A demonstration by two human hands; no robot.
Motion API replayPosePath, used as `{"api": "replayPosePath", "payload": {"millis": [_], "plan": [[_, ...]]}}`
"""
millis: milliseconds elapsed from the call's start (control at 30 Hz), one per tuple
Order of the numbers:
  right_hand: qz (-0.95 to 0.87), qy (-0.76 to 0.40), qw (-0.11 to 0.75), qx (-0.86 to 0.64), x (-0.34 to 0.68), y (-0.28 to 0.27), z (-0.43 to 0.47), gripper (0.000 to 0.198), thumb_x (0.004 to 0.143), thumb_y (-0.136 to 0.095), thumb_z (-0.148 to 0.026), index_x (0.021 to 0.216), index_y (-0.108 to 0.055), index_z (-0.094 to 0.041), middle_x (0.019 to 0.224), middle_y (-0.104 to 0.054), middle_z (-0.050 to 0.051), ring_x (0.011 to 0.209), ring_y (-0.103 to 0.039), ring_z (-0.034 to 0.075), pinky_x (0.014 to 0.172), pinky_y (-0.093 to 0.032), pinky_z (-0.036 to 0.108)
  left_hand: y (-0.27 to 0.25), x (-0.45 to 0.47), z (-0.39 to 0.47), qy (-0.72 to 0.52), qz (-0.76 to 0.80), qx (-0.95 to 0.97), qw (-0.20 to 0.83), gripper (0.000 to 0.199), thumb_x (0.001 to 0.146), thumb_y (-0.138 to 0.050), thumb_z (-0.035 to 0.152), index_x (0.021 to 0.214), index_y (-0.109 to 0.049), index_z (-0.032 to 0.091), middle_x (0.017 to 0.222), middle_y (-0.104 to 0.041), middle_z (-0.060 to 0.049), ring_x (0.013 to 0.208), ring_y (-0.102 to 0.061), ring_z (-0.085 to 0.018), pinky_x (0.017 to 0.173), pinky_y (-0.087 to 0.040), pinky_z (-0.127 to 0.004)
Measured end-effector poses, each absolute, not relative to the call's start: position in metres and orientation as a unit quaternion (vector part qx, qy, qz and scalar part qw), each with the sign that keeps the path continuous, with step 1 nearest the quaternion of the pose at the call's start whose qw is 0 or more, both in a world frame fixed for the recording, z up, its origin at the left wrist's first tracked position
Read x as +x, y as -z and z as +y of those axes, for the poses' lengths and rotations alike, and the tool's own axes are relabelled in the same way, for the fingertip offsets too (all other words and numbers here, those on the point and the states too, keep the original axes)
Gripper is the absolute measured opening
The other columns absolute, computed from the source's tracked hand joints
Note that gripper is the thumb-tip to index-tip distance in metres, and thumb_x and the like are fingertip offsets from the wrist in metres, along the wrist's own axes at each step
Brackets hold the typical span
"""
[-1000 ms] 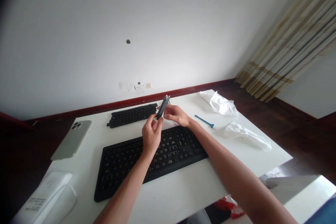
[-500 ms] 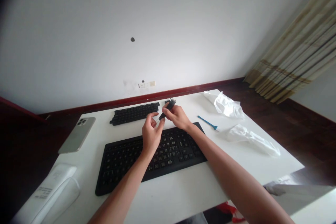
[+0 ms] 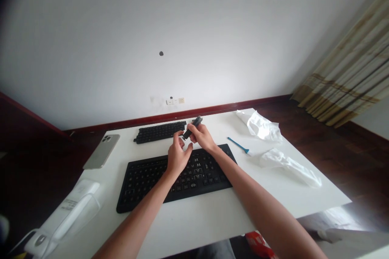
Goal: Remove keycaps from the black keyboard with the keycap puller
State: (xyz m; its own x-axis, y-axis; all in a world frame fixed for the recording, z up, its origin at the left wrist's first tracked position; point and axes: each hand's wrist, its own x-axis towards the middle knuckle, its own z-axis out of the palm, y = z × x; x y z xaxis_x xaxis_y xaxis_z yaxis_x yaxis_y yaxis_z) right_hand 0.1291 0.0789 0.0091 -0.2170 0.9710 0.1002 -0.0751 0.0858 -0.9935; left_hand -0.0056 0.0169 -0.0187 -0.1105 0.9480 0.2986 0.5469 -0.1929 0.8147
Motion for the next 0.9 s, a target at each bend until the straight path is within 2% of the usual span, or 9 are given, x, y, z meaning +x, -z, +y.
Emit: {"api": "replayPosePath", "payload": {"millis": [133, 200, 300, 400, 500, 700, 767, 900], "plan": [[-0.540, -0.529, 0.506, -0.415, 0.121, -0.013, 0.074, 0.049, 0.087, -0.065, -0.068, 0.079, -0.062, -0.020, 0.048, -0.049, -0.004, 0.044, -0.040, 0.012, 0.045, -0.031, 0.028, 0.020, -0.007, 0.017, -0.442, 0.585, 0.646, 0.212, 0.052, 0.089, -0.064, 0.025, 0.139, -0.046, 0.023, 0.084, -0.061, 0.001, 0.076, -0.065, -0.020, 0.071, -0.047, -0.029], [-0.536, -0.513, 0.522, -0.421, 0.119, -0.014, 0.073, 0.049, 0.086, -0.066, -0.068, 0.078, -0.062, -0.020, 0.048, -0.047, -0.004, 0.045, -0.039, 0.012, 0.046, -0.031, 0.028, 0.019, -0.009, 0.019, -0.460, 0.571, 0.652, 0.193, 0.062, 0.088, -0.065, 0.022, 0.145, -0.042, 0.020, 0.098, -0.064, -0.005, 0.090, -0.067, -0.023, 0.079, -0.052, -0.033], [-0.522, -0.495, 0.554, -0.420, 0.122, -0.012, 0.077, 0.048, 0.087, -0.067, -0.067, 0.080, -0.061, -0.020, 0.052, -0.047, -0.004, 0.048, -0.039, 0.012, 0.047, -0.031, 0.028, 0.013, -0.016, 0.020, -0.495, 0.548, 0.658, 0.144, 0.073, 0.086, -0.065, 0.019, 0.153, -0.036, 0.017, 0.119, -0.060, -0.013, 0.111, -0.062, -0.027, 0.093, -0.054, -0.042], [-0.498, -0.479, 0.594, -0.412, 0.135, -0.007, 0.090, 0.042, 0.083, -0.074, -0.061, 0.087, -0.060, -0.021, 0.058, -0.049, -0.005, 0.052, -0.042, 0.012, 0.050, -0.034, 0.027, 0.003, -0.025, 0.008, -0.498, 0.536, 0.674, 0.104, 0.064, 0.091, -0.061, 0.018, 0.152, -0.039, 0.018, 0.125, -0.059, -0.014, 0.119, -0.059, -0.028, 0.103, -0.051, -0.047], [-0.458, -0.467, 0.635, -0.412, 0.156, -0.006, 0.105, 0.042, 0.076, -0.080, -0.056, 0.090, -0.061, -0.021, 0.067, -0.051, -0.005, 0.058, -0.045, 0.011, 0.054, -0.039, 0.026, -0.005, -0.031, -0.018, -0.441, 0.507, 0.735, 0.092, 0.053, 0.096, -0.057, 0.017, 0.147, -0.046, 0.021, 0.131, -0.060, -0.014, 0.125, -0.057, -0.029, 0.109, -0.048, -0.049], [-0.405, -0.419, 0.695, -0.421, 0.203, -0.029, 0.117, 0.046, 0.068, -0.087, -0.047, 0.100, -0.067, -0.021, 0.071, -0.055, -0.005, 0.062, -0.049, 0.011, 0.062, -0.046, 0.027, 0.000, -0.046, -0.082, -0.335, 0.486, 0.796, 0.133, 0.042, 0.097, -0.058, 0.019, 0.139, -0.056, 0.026, 0.133, -0.059, -0.012, 0.126, -0.058, -0.029, 0.109, -0.052, -0.051], [-0.397, -0.393, 0.711, -0.428, 0.214, -0.036, 0.105, 0.043, 0.071, -0.087, -0.049, 0.100, -0.069, -0.021, 0.072, -0.056, -0.005, 0.063, -0.050, 0.010, 0.063, -0.047, 0.027, 0.005, -0.053, -0.097, -0.325, 0.485, 0.801, 0.134, 0.042, 0.096, -0.060, 0.019, 0.137, -0.057, 0.026, 0.133, -0.059, -0.012, 0.126, -0.058, -0.030, 0.109, -0.053, -0.051], [-0.382, -0.339, 0.705, -0.491, 0.224, -0.026, 0.052, 0.039, 0.087, -0.075, -0.058, 0.101, -0.070, -0.022, 0.075, -0.061, -0.001, 0.068, -0.059, 0.013, 0.063, -0.050, 0.027, 0.008, -0.059, -0.111, -0.299, 0.435, 0.837, 0.143, 0.042, 0.095, -0.059, 0.015, 0.136, -0.059, 0.026, 0.130, -0.062, -0.011, 0.126, -0.058, -0.028, 0.111, -0.052, -0.049]]}}
